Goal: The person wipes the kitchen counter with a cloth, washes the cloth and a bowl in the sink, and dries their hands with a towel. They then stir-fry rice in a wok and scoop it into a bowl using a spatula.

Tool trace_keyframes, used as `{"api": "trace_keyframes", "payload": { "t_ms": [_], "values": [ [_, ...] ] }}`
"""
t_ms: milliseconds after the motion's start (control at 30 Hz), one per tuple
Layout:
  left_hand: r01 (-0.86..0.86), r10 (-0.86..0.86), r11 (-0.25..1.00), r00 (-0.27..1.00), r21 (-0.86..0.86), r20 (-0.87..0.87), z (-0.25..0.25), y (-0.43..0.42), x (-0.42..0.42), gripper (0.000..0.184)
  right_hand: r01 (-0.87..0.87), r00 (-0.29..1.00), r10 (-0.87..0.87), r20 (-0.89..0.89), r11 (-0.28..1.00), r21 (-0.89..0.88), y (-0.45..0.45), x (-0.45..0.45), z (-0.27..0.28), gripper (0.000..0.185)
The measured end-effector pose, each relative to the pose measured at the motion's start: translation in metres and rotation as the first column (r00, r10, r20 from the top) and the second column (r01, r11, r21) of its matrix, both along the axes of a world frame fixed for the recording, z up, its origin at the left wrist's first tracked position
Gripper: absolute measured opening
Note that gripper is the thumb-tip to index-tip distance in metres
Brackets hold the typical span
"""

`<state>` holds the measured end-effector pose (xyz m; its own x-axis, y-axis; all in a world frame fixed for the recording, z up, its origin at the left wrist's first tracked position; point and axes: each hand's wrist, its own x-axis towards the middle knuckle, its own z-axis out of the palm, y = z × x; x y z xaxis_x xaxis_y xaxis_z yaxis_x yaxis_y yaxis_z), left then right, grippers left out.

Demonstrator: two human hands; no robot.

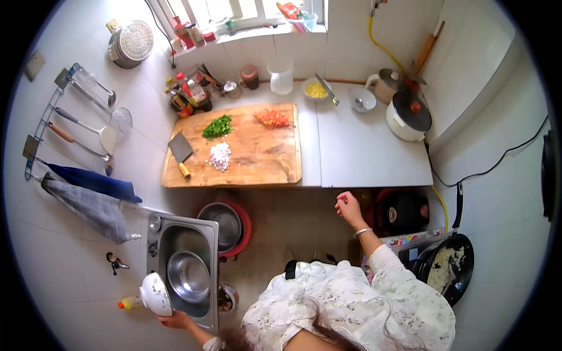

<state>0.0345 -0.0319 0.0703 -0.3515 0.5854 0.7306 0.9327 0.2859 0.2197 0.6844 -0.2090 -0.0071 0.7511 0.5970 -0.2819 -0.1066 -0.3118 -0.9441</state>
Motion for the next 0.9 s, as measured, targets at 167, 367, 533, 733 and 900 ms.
{"api": "trace_keyframes", "payload": {
  "t_ms": [167,367,533,733,900],
  "values": [
    [0.047,-0.047,0.999,0.999,-0.003,0.004,0.007,-0.011,0.002,0.047,-0.04,0.999,0.041,0.024,0.999,-0.027,0.007,-0.001,0.006,0.006],
    [0.063,-0.053,0.994,0.993,-0.091,0.107,-0.01,-0.013,-0.009,0.045,-0.076,0.997,0.076,-0.008,0.997,0.018,0.011,-0.003,-0.01,0.004],
    [0.067,-0.067,0.996,0.998,-0.06,0.016,-0.028,-0.021,-0.008,0.058,-0.061,0.998,0.061,-0.004,0.998,-0.001,0.007,-0.006,-0.003,0.008],
    [-0.032,0.098,0.99,0.852,0.135,-0.514,-0.04,-0.001,-0.03,0.058,-0.042,0.999,0.041,-0.009,0.999,-0.021,0.001,-0.004,-0.003,0.008],
    [0.113,-0.021,0.975,0.902,0.19,-0.432,0.037,0.061,0.005,0.032,-0.065,0.997,0.065,-0.038,0.998,0.019,-0.004,0.0,-0.016,0.007]
  ]
}}
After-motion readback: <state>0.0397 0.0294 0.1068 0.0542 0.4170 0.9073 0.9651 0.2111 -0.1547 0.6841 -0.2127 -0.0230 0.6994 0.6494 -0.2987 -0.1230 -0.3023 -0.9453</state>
